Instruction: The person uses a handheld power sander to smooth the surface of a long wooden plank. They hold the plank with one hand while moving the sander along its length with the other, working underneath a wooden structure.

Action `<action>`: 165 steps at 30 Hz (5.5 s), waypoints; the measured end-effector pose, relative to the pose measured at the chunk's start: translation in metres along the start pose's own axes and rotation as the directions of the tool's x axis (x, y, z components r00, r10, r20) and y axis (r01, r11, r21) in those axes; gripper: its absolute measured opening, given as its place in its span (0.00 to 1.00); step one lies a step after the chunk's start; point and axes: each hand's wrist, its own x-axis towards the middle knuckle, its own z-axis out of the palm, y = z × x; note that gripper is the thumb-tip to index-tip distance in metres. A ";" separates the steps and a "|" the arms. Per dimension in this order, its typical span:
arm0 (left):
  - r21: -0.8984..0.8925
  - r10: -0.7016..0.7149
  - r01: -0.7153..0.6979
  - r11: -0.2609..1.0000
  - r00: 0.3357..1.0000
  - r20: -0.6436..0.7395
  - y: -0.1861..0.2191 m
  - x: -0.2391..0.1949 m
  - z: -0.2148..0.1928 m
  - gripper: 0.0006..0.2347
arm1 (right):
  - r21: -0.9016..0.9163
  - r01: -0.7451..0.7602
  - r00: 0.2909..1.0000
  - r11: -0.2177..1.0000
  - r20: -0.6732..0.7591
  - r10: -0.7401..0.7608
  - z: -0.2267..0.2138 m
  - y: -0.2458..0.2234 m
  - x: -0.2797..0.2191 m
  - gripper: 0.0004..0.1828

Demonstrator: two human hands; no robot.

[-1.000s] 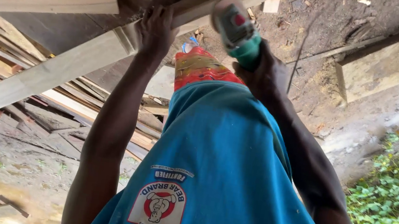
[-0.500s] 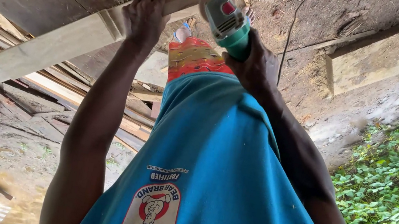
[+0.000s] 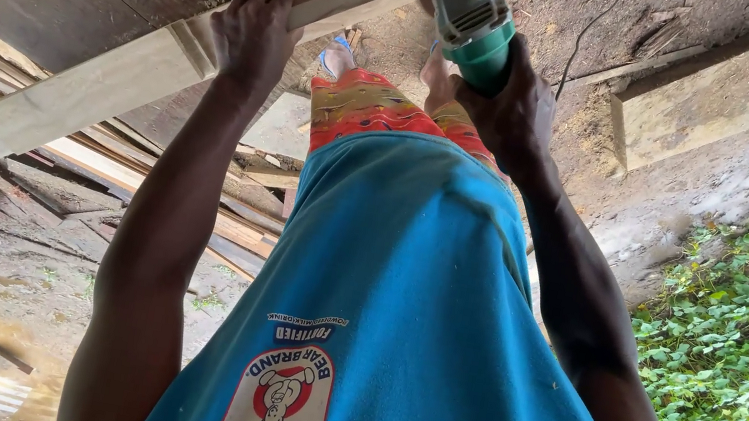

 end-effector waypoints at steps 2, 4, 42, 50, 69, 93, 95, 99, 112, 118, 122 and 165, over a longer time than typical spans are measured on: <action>-0.011 -0.010 0.011 1.000 1.000 0.027 -0.001 0.000 0.004 0.25 | 0.016 0.040 0.999 0.999 -0.020 -0.040 -0.006 0.002 0.003 0.31; -0.025 -0.021 0.022 0.999 0.998 0.062 0.000 -0.003 0.005 0.25 | 0.030 0.075 0.997 0.997 -0.034 -0.074 -0.010 0.005 0.003 0.30; -0.114 -0.087 0.102 0.988 0.988 0.130 0.014 0.004 -0.030 0.17 | -0.104 0.065 0.995 0.992 0.088 -0.056 0.044 -0.017 -0.017 0.41; 0.024 -0.046 0.046 0.999 0.999 -0.002 0.012 0.002 -0.016 0.13 | -0.051 -0.078 0.990 0.996 0.116 0.084 0.007 -0.004 -0.005 0.37; -0.101 0.004 0.000 0.995 0.999 0.035 0.005 0.000 -0.004 0.18 | 0.055 -0.037 0.993 0.998 -0.107 0.042 -0.037 0.039 0.006 0.33; -0.009 -0.027 0.026 1.000 0.997 -0.066 0.011 0.000 -0.014 0.13 | -0.044 -0.017 0.996 0.999 0.090 0.021 0.023 0.002 -0.012 0.38; -0.029 -0.030 0.028 0.999 0.998 -0.058 0.008 -0.002 -0.011 0.13 | -0.074 0.024 0.995 0.997 0.103 -0.016 0.032 -0.006 -0.015 0.40; -0.041 -0.029 0.028 0.999 0.999 -0.034 0.004 -0.004 0.004 0.14 | -0.055 0.045 0.995 0.997 0.097 -0.040 0.025 -0.011 -0.013 0.37; -0.216 -0.009 -0.011 0.976 0.996 -0.093 0.013 -0.004 0.011 0.21 | 0.232 -0.082 0.969 0.969 -0.209 0.132 -0.058 0.061 0.015 0.26; 0.189 0.051 -0.031 0.981 0.994 -0.101 0.028 -0.016 0.038 0.46 | 0.367 0.063 0.968 0.928 -0.247 0.032 -0.068 0.093 -0.015 0.27; -0.043 0.098 -0.095 0.995 0.992 0.080 0.038 -0.018 -0.010 0.39 | 0.386 0.102 0.970 0.917 -0.241 -0.006 -0.046 0.094 -0.031 0.27; -0.084 0.031 -0.018 0.996 0.987 0.157 -0.014 -0.007 0.022 0.48 | 0.114 0.123 0.983 0.986 -0.151 -0.105 0.075 0.073 -0.013 0.29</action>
